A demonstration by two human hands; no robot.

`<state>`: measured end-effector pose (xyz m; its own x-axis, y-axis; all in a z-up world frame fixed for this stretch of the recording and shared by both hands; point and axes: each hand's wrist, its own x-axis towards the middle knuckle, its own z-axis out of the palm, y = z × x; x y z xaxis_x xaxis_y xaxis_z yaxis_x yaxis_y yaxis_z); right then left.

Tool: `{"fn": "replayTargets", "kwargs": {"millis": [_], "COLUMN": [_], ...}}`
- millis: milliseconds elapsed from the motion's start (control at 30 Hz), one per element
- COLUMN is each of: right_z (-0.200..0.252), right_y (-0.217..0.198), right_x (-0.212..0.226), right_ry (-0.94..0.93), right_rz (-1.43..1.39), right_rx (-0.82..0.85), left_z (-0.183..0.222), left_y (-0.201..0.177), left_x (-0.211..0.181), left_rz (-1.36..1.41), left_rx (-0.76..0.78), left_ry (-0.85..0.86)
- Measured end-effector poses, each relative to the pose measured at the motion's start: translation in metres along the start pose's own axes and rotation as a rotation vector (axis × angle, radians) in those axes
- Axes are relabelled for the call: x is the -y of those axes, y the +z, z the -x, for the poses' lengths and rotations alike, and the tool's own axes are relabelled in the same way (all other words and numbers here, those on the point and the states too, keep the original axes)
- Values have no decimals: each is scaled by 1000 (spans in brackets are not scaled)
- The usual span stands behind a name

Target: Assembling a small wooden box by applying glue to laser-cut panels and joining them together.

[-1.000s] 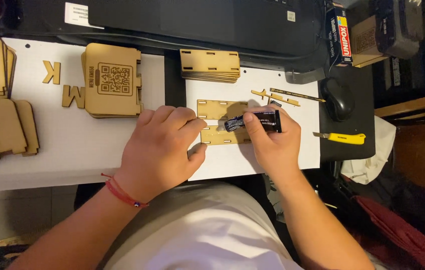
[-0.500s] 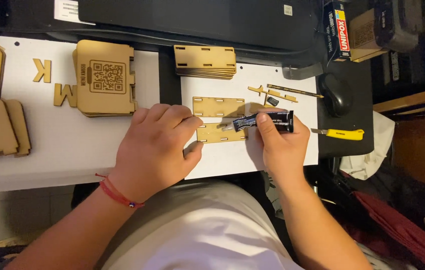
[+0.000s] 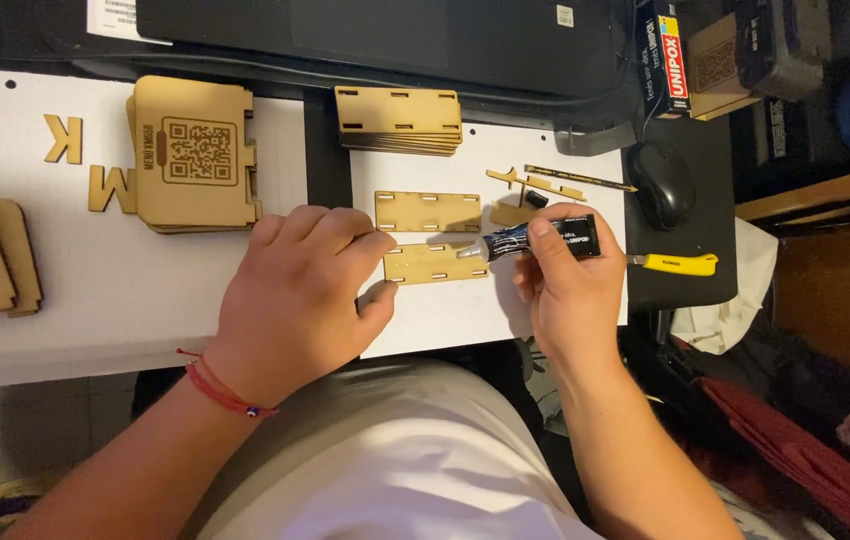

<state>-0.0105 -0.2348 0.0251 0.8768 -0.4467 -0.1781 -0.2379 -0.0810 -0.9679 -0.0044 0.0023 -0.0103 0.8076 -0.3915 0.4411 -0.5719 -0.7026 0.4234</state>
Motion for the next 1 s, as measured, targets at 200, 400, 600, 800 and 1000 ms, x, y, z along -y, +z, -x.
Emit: {"fn": "replayTargets", "kwargs": {"millis": [200, 400, 600, 800, 1000], "right_z": [1, 3, 8, 12, 9], "right_y": [-7, -13, -11, -16, -18], "right_x": [18, 50, 70, 72, 40], "right_ry": [4, 23, 53, 24, 6], "right_rz": [-132, -337, -377, -413, -244], "right_rx": [-4, -10, 20, 29, 58], "left_z": [0, -2, -1, 0, 1], "left_y": [0, -1, 2, 1, 0], "left_x": [0, -2, -1, -3, -4], "left_rz": [15, -8, -8, -17, -4], "left_rx": [-11, -20, -33, -23, -53], "left_ry": [4, 9, -6, -6, 6]}}
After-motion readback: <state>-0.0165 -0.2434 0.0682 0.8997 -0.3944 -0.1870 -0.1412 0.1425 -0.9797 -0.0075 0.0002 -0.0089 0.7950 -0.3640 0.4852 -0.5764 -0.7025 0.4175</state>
